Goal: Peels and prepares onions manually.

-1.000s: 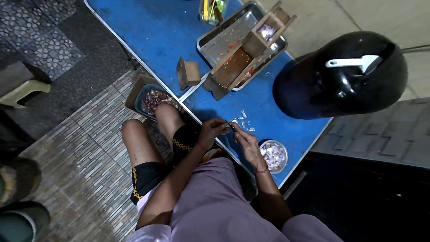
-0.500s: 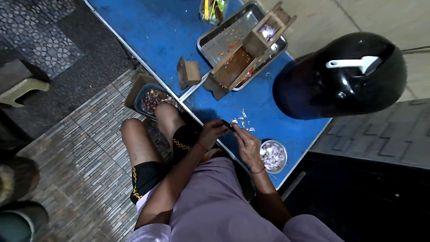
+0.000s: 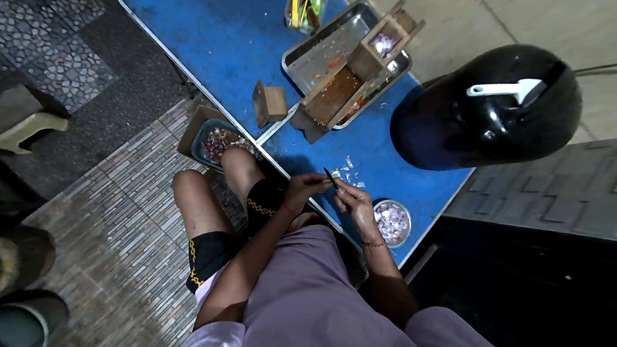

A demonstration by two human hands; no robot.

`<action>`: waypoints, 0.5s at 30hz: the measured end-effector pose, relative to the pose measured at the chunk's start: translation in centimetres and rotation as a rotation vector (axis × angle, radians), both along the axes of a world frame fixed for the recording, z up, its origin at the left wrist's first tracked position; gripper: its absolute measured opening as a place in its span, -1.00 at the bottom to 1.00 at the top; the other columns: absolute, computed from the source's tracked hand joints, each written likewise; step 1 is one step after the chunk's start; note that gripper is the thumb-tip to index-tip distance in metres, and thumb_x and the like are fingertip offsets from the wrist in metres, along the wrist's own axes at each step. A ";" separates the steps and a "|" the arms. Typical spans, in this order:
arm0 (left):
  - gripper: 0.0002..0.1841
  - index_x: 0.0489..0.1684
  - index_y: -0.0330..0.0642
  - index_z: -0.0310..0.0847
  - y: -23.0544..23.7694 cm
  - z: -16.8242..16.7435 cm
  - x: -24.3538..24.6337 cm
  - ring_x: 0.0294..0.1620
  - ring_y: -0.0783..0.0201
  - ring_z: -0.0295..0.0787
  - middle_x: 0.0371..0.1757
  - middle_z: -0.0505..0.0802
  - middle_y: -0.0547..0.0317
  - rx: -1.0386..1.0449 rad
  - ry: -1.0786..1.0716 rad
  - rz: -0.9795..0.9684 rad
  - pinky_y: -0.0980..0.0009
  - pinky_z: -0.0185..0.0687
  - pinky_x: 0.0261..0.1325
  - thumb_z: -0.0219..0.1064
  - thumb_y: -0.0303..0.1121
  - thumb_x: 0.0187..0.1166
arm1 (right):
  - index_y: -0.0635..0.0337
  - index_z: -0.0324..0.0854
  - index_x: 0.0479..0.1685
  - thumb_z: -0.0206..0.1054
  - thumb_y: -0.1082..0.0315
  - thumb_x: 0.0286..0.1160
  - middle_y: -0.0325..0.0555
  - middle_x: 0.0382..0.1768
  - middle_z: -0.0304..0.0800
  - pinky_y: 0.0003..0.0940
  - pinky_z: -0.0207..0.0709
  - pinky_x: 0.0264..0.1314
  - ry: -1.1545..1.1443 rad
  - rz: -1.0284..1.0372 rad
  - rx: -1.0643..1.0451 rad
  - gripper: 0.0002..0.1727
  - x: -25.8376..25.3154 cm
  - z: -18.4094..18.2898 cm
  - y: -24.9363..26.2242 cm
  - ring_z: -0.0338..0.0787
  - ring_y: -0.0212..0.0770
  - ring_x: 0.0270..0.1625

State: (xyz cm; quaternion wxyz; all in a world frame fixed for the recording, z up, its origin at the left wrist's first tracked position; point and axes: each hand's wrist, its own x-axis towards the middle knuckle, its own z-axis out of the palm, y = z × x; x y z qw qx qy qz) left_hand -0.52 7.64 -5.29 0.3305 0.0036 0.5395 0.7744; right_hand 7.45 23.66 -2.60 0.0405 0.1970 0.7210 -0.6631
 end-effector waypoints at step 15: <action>-0.74 0.24 -0.47 0.62 -0.2 -0.8 -0.3 -0.12 0.26 0.88 0.03 0.86 -0.08 0.033 -0.098 -0.016 0.32 0.81 0.11 0.12 -0.55 0.75 | 0.25 0.57 0.52 0.01 0.28 0.87 -0.30 -0.51 0.57 -0.58 0.32 -0.58 -0.146 -0.260 0.196 -0.57 -0.3 -2.8 4.1 0.40 -0.50 -0.62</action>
